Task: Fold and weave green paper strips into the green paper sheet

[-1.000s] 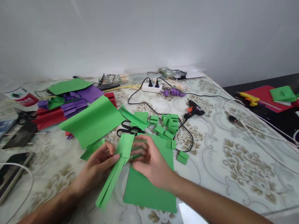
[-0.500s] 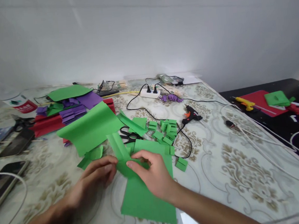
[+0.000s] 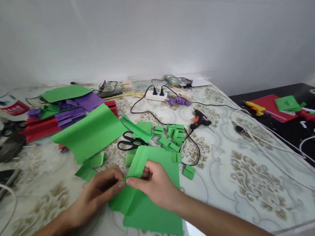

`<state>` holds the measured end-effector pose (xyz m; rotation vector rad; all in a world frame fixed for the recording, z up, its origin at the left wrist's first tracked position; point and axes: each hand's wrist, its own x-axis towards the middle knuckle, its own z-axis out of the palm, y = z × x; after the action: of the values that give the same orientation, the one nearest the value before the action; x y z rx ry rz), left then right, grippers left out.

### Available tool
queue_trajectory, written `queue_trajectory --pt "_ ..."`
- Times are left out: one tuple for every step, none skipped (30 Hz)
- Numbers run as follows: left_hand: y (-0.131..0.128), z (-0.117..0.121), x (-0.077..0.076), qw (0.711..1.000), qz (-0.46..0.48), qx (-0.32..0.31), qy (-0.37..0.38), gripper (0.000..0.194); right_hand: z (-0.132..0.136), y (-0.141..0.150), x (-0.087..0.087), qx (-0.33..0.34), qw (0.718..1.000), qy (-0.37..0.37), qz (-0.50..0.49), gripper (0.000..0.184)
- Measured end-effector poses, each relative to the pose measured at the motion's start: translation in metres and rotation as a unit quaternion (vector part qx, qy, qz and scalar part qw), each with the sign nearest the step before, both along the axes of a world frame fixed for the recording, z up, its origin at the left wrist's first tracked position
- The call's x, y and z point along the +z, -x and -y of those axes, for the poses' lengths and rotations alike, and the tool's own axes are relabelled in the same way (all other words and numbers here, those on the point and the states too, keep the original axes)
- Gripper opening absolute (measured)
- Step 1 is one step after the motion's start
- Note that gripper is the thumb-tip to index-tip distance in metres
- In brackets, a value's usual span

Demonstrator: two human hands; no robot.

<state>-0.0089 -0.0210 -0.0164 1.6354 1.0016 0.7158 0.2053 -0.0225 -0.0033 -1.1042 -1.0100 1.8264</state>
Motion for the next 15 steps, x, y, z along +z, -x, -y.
queue_trajectory --pt "0.000 0.000 -0.001 1.000 -0.001 0.000 0.004 0.037 0.000 -0.001 -0.001 -0.008 1.000 0.003 0.019 0.049" --pt "-0.001 0.001 -0.001 1.000 0.002 0.004 0.008 0.037 0.000 -0.001 -0.002 -0.013 0.999 0.005 0.039 0.049" --pt "-0.001 0.001 -0.002 1.000 0.007 0.011 0.013 0.037 0.000 -0.002 -0.003 -0.015 0.998 0.006 0.055 0.048" --pt "-0.002 0.002 -0.002 0.999 0.015 0.022 0.019 0.037 0.001 -0.003 -0.004 -0.014 0.998 0.003 0.065 0.045" --pt "-0.003 0.003 -0.003 0.999 0.023 0.036 0.026 0.036 0.001 -0.004 -0.004 -0.012 0.997 -0.005 0.070 0.041" --pt "-0.003 0.003 -0.003 0.998 0.031 0.052 0.033 0.036 0.001 -0.004 -0.004 -0.013 0.997 -0.022 0.073 0.036" --pt "-0.004 0.004 -0.003 0.996 0.037 0.067 0.041 0.035 0.001 -0.004 -0.004 -0.015 0.996 -0.040 0.073 0.032" --pt "-0.004 0.004 -0.002 0.995 0.041 0.081 0.047 0.034 0.001 -0.005 -0.004 -0.015 0.996 -0.056 0.072 0.029" --pt "-0.005 0.004 -0.001 0.994 0.043 0.093 0.048 0.034 0.001 -0.005 -0.003 -0.012 0.995 -0.068 0.070 0.028" --pt "-0.005 0.004 0.000 0.993 0.045 0.103 0.045 0.032 0.000 -0.006 -0.001 -0.005 0.995 -0.071 0.066 0.029" --pt "-0.004 0.003 0.002 0.992 0.046 0.109 0.041 0.031 0.000 -0.007 0.001 0.007 0.996 -0.067 0.059 0.031" --pt "-0.003 0.001 0.005 0.992 0.048 0.112 0.035 0.029 -0.001 -0.010 0.004 0.025 0.997 -0.058 0.052 0.035" --pt "-0.001 -0.001 0.007 0.992 0.049 0.110 0.032 0.027 -0.003 -0.013 0.007 0.049 0.997 -0.043 0.040 0.037" --pt "0.001 -0.003 0.009 0.993 0.046 0.100 0.037 0.026 -0.006 -0.017 0.010 0.077 0.996 -0.028 0.025 0.039" --pt "0.003 -0.006 0.011 0.994 0.043 0.094 0.042 0.025 -0.009 -0.021 0.014 0.115 0.993 -0.009 0.014 0.045"
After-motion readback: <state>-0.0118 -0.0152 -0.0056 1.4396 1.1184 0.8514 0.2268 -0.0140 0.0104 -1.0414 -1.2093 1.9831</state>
